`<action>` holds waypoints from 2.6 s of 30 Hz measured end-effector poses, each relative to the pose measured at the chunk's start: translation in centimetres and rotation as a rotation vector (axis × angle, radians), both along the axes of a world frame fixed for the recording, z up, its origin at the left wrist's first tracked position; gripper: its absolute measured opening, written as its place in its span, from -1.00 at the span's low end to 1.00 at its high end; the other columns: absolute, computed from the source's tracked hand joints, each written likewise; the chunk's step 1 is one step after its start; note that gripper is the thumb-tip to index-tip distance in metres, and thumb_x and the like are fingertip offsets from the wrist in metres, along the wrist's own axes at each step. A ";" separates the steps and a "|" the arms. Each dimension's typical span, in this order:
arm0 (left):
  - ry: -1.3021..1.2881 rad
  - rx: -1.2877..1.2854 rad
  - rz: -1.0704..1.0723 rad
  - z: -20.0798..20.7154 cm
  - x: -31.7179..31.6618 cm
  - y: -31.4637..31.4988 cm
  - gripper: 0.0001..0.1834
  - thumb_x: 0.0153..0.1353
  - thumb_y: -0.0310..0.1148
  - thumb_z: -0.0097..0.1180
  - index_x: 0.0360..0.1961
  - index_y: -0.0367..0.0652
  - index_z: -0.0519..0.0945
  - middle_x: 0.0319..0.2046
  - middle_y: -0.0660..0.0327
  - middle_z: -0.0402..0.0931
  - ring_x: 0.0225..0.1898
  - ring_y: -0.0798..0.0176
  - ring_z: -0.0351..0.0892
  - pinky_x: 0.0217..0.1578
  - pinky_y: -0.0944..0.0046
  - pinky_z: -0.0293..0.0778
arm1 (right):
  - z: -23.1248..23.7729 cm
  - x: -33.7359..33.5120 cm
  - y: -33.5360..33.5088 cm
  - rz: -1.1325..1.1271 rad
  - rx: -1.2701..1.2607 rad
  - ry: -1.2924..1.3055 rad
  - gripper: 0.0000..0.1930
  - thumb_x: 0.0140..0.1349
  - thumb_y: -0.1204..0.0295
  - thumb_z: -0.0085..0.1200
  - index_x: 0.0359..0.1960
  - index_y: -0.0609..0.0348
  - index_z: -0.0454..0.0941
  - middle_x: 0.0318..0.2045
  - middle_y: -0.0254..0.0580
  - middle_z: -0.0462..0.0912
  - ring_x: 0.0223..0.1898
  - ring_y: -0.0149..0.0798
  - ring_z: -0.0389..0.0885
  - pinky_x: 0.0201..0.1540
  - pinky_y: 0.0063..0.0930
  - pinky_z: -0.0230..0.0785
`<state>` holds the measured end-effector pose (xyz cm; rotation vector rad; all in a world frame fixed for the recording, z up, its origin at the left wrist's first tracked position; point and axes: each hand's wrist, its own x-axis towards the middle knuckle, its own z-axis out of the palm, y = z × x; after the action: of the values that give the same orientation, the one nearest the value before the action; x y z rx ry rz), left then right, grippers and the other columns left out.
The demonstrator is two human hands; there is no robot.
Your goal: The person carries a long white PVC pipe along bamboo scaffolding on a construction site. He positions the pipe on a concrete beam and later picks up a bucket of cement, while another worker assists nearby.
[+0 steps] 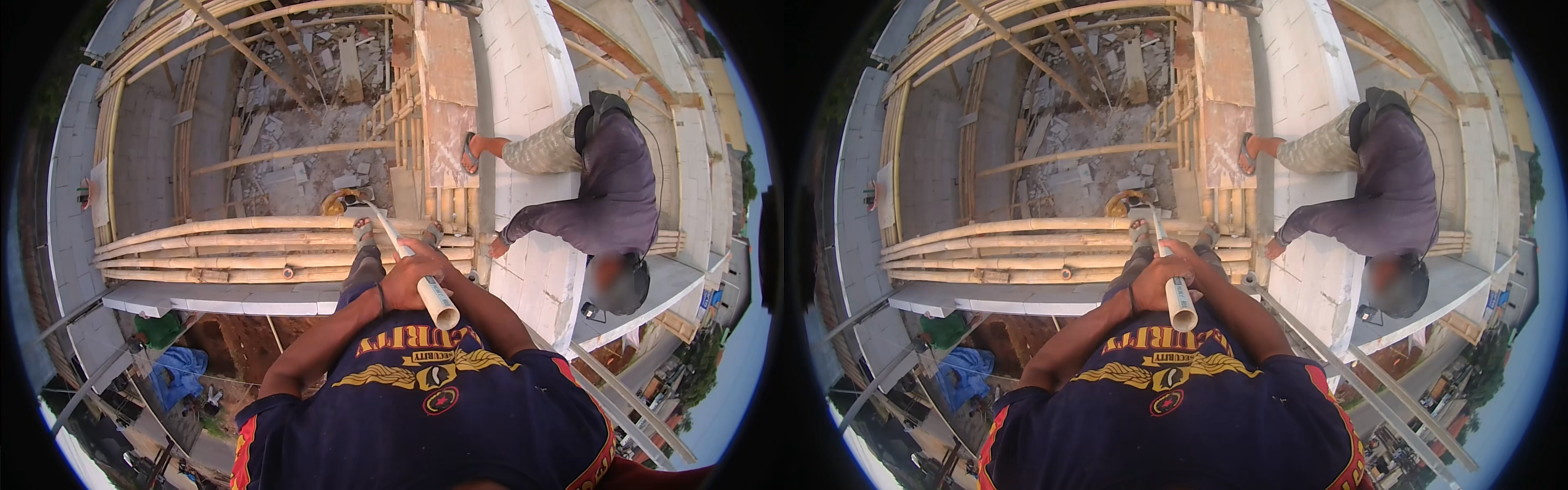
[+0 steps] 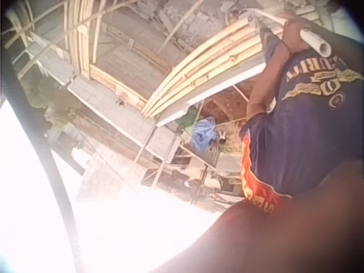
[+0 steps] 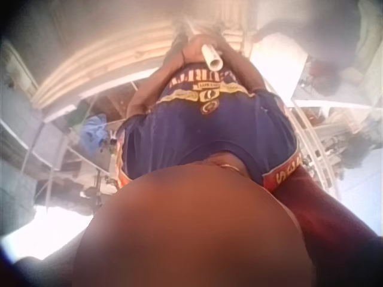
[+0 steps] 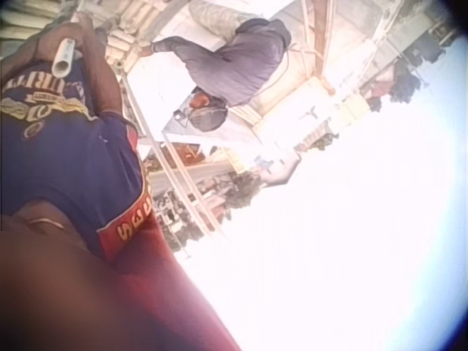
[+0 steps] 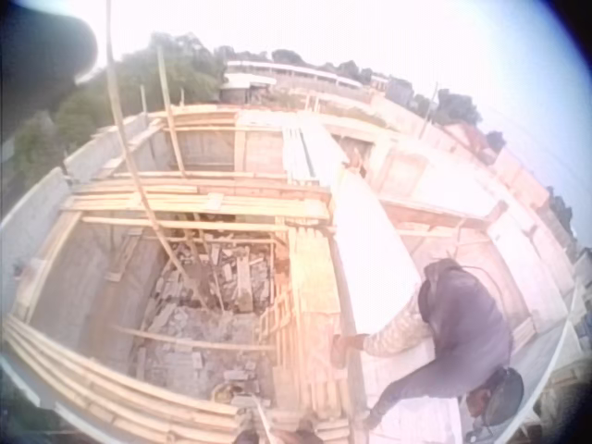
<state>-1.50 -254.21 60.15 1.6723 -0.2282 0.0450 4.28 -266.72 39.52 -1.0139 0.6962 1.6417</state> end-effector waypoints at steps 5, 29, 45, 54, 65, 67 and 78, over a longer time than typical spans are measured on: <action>0.055 0.009 -0.093 -0.9 -0.1 0.5 -0.67 -0.05 -0.26 0.40 -0.47 -0.19 0.48 -0.49 0.11 0.51 -0.37 -0.03 0.55 -0.34 0.07 0.41 | -0.1 -0.2 0.4 -0.037 0.010 0.019 -0.64 0.30 0.09 -0.06 -0.19 0.16 0.46 -0.43 -0.18 0.57 -0.41 -0.23 0.55 -0.29 -0.26 0.44; 0.083 -0.083 0.036 4.1 0.2 3.7 -0.63 -0.16 -0.33 0.45 -0.62 -0.16 0.40 -0.64 0.23 0.38 -0.60 0.18 0.39 -0.53 0.25 0.29 | 4.3 -2.4 0.2 0.428 0.081 -1.539 -0.47 0.05 0.43 0.19 0.10 0.21 0.40 -0.02 -0.01 0.47 -0.03 0.00 0.51 0.01 -0.12 0.41; 0.040 -0.182 0.144 17.4 4.6 5.9 -0.47 0.12 0.07 0.29 -0.61 -0.13 0.36 -0.67 0.29 0.36 -0.67 0.37 0.30 -0.55 0.29 0.23 | 15.0 2.7 8.5 -0.040 0.586 -1.768 -0.71 -0.27 0.29 0.37 -0.51 0.07 0.54 -0.60 -0.17 0.56 -0.51 -0.04 0.59 -0.43 -0.27 0.41; -0.553 -0.329 0.342 27.2 3.9 14.6 0.06 -0.26 0.58 0.13 -0.06 -0.23 0.38 -0.27 0.12 0.37 -0.15 0.16 0.40 0.14 -0.10 0.19 | 31.7 3.6 13.6 -0.214 0.653 -1.958 -0.77 -0.25 0.27 0.36 -0.64 0.08 0.57 -0.68 -0.13 0.58 -0.57 0.01 0.61 -0.48 -0.18 0.43; 0.009 0.031 -0.002 -5.8 2.5 9.9 -0.45 0.14 -0.22 0.28 0.07 -0.34 0.45 0.02 -0.05 0.46 0.18 0.03 0.37 0.22 -0.02 0.23 | 47.8 5.9 11.0 -0.209 0.694 -1.936 -0.69 -0.18 0.18 0.34 -0.71 0.17 0.58 -0.75 -0.10 0.54 -0.62 0.04 0.61 -0.46 -0.21 0.49; 0.144 0.152 0.193 -3.9 1.2 9.1 -0.45 0.13 -0.23 0.29 0.06 -0.33 0.46 0.00 -0.05 0.47 0.16 0.05 0.39 0.20 0.00 0.26 | 50.0 6.9 10.2 -0.115 0.767 -1.927 -0.60 -0.19 0.10 0.36 -0.59 0.22 0.57 -0.66 -0.07 0.57 -0.52 0.03 0.62 -0.37 -0.22 0.50; -0.042 -0.177 0.355 20.3 6.7 5.8 -0.72 0.09 -0.25 0.14 -0.56 -0.22 0.41 -0.69 0.19 0.39 -0.64 0.32 0.32 -0.47 0.28 0.32 | 28.9 13.3 5.1 0.553 0.761 -1.573 0.21 -0.30 -0.09 0.50 0.37 0.25 0.09 0.24 0.02 0.36 0.32 0.03 0.27 0.36 -0.15 0.10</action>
<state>5.17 -248.43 80.41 1.5190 0.0429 0.3575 17.55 -261.65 68.41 -1.5115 -1.2225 0.8475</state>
